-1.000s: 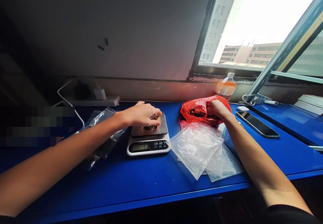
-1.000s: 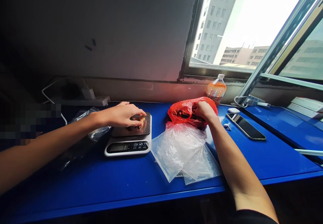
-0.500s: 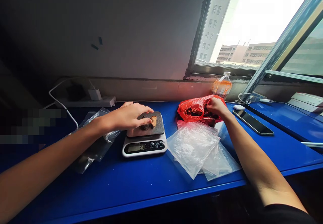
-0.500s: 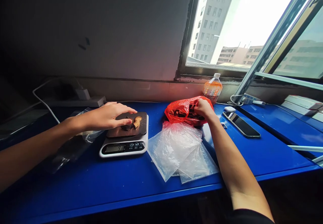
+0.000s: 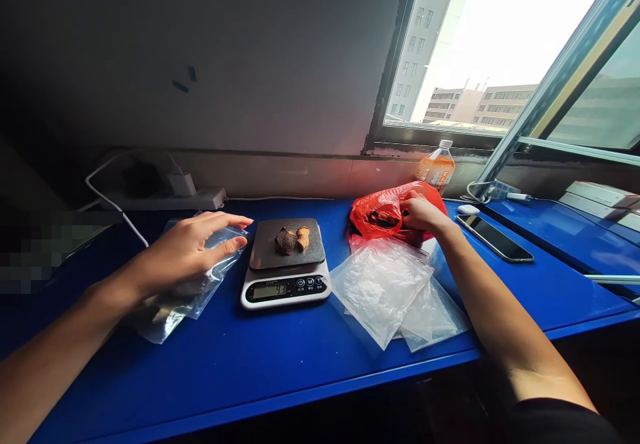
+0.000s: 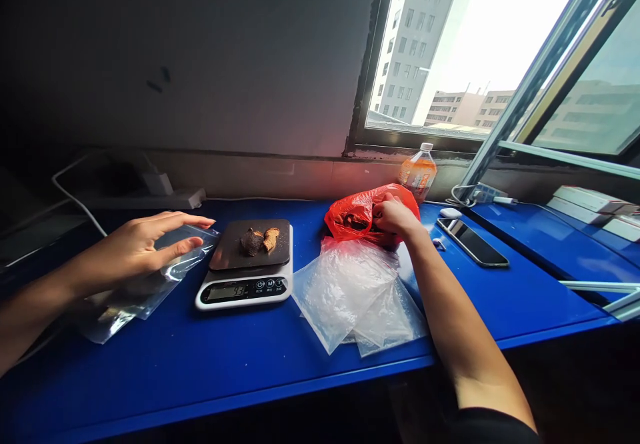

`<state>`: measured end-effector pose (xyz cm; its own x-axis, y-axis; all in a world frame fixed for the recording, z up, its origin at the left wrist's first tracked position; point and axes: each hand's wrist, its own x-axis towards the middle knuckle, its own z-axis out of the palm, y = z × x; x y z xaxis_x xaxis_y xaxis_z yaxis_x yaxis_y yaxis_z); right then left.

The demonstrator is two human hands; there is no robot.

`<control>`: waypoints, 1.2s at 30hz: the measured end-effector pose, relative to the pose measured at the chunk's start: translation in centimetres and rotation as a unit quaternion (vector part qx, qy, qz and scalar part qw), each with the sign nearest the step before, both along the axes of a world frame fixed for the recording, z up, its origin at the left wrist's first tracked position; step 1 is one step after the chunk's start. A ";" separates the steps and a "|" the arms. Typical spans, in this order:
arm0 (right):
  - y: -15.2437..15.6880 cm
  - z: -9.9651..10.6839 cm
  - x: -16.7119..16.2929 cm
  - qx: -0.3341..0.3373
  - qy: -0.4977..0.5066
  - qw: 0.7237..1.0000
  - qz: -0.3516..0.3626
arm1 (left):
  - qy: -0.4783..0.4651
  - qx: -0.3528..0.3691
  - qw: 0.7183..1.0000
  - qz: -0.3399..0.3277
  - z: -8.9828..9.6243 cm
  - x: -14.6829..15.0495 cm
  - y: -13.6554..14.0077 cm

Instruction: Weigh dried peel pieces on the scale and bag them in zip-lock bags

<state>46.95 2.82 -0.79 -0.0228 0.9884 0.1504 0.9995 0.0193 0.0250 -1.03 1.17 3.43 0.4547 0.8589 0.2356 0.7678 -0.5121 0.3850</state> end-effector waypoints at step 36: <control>0.9 -0.7 1.4 0.056 0.023 0.994 -0.092 | 0.044 0.047 0.996 -0.057 -1.0 0.4 0.2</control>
